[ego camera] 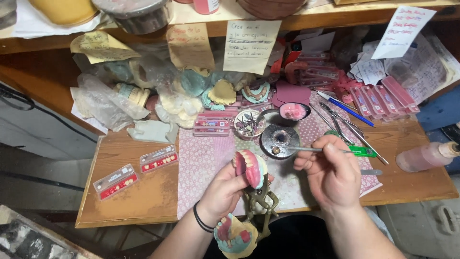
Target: A person uses a carving tool to shape and refine the wax base of a dental prosthetic model on a laboratory bench.
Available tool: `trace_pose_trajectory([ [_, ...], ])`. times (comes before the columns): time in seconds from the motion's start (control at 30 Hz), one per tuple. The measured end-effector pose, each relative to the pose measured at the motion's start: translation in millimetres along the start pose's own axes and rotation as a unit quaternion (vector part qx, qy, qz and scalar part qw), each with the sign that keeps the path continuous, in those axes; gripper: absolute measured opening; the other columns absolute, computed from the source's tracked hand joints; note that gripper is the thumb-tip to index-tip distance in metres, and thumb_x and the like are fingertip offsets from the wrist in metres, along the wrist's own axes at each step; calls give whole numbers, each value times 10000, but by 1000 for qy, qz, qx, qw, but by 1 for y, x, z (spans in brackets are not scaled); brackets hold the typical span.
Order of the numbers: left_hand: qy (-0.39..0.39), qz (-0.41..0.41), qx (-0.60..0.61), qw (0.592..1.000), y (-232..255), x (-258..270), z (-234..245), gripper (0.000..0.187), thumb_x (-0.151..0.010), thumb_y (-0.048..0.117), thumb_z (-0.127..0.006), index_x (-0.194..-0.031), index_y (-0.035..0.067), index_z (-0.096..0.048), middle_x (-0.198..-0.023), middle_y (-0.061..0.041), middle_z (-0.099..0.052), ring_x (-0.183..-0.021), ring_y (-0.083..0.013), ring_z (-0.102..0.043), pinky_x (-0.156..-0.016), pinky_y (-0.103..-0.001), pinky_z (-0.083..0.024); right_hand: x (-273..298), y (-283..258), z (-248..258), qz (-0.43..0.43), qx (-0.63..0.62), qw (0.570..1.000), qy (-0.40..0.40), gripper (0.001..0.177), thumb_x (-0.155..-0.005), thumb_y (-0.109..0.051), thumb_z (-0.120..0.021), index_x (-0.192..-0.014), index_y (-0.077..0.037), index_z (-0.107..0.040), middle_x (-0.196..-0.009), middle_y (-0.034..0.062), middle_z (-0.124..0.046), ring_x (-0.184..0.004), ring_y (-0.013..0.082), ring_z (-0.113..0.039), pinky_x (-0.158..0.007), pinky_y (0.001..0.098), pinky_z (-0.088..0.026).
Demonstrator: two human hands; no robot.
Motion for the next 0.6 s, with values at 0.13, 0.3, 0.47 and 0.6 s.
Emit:
trace_pose_trajectory([
  [0.13,44,8,-30,999,-20,2,25,287,-942,137,-703,-1199,15,-672,-1094,-79,-724,-981,-187,-672,-903,-313,-528,11,4,-37,3,-30,997,-75,173,-1055,-109,-570,-1026,43,-648,-881,306,-735,-739,374,-763,-677,413,-671],
  [0.3,-17,-14,-20,1000,-2,2,-1,317,-957,178,-726,-1213,4,-659,-1143,-87,-716,-1038,-196,-666,-944,-317,-528,19,6,-58,8,-31,993,-111,170,-1016,-107,-623,-1008,62,-638,-866,297,-724,-740,388,-735,-672,451,-645],
  [0.47,-22,-8,-16,1000,-5,3,3,229,-952,180,-728,-1120,46,-649,-1035,-28,-659,-944,-151,-624,-873,-277,-498,19,6,-62,23,-24,993,-114,165,-969,-114,-658,-982,50,-652,-827,293,-717,-699,379,-729,-683,433,-630],
  [0.6,-23,22,21,999,-7,6,-3,267,-958,166,-729,-1152,39,-595,-1034,-27,-644,-915,-123,-596,-827,-259,-491,17,7,-64,17,-34,991,-125,145,-969,-95,-647,-1001,47,-654,-855,289,-719,-742,377,-735,-714,438,-629],
])
Point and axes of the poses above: each hand's wrist, its own x-axis away from the middle knuckle, its own z-axis out of the back of the hand, y = z × x, the point moved 10 cm from there along -x, towards the middle knuckle
